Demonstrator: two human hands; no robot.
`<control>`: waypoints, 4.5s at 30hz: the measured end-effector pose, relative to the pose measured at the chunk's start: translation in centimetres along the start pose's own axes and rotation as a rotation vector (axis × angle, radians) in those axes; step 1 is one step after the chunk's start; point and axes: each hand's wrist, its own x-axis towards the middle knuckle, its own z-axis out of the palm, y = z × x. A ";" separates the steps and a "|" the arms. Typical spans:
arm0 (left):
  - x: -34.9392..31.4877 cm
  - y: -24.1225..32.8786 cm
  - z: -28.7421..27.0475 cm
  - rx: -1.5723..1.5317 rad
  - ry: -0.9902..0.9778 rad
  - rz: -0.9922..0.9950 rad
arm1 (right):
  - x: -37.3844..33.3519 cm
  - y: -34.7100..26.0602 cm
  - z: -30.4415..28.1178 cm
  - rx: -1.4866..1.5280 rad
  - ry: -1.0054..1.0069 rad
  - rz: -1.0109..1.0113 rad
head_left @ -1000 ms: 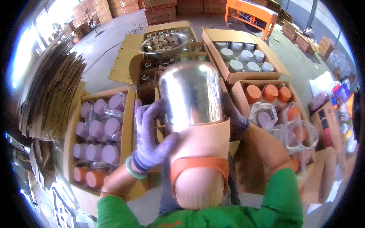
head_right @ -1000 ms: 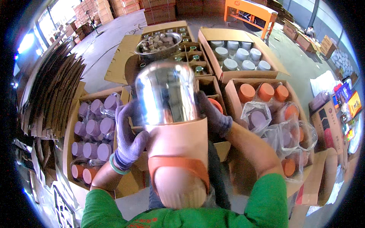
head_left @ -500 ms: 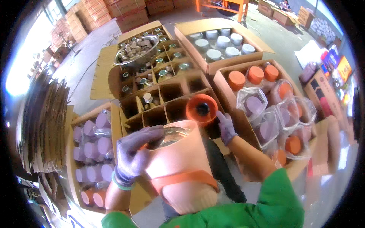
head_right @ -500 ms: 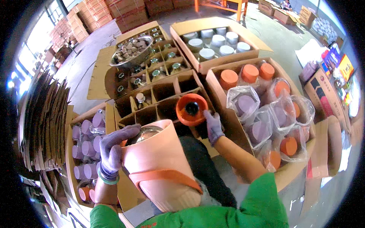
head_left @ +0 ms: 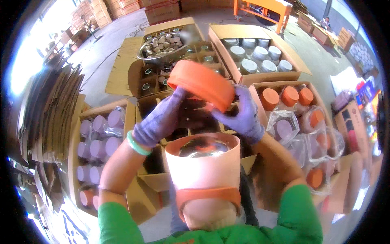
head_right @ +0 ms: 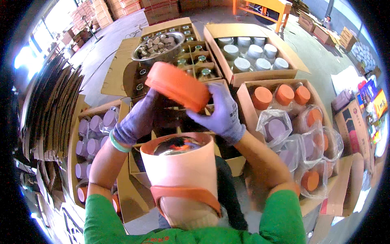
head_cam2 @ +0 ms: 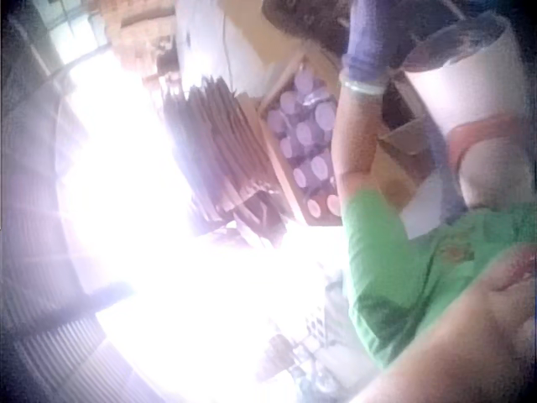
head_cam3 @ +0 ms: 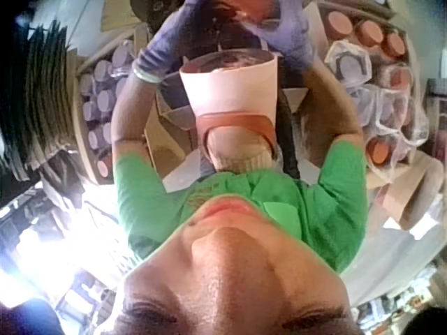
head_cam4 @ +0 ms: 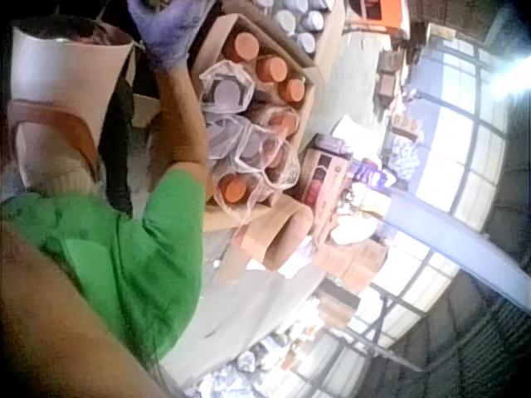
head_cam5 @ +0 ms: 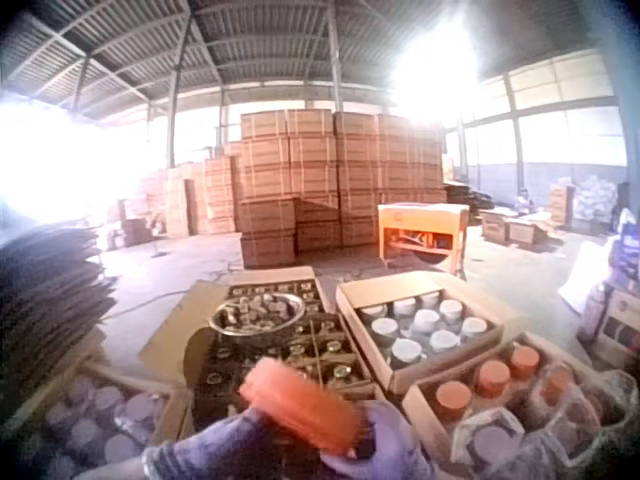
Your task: The person assembles thermoses by placing a silver inner container into a colored outer shell, inserting a small component, and then screwing on a matching lid.
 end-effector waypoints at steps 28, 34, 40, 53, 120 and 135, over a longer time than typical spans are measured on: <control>-2.3 1.4 1.9 0.913 0.395 1.001 | 5.3 -9.7 -2.0 0.591 -0.310 0.213; -3.7 5.4 0.7 1.680 0.120 1.435 | 6.2 -8.6 -2.0 0.895 -0.126 0.382; -6.2 2.2 -1.6 0.474 0.512 1.295 | 9.7 -6.9 -5.6 0.415 -0.647 0.021; -4.0 -6.3 -1.6 -0.163 0.184 0.437 | 8.1 -8.0 -4.1 0.369 -1.105 -0.107; -2.1 -10.6 -4.1 -0.659 -0.045 0.386 | 2.2 -9.2 -2.9 0.833 -0.517 0.146; -0.6 -10.6 -1.9 -0.346 -0.061 0.621 | 1.1 -5.9 -3.7 0.638 -0.670 0.212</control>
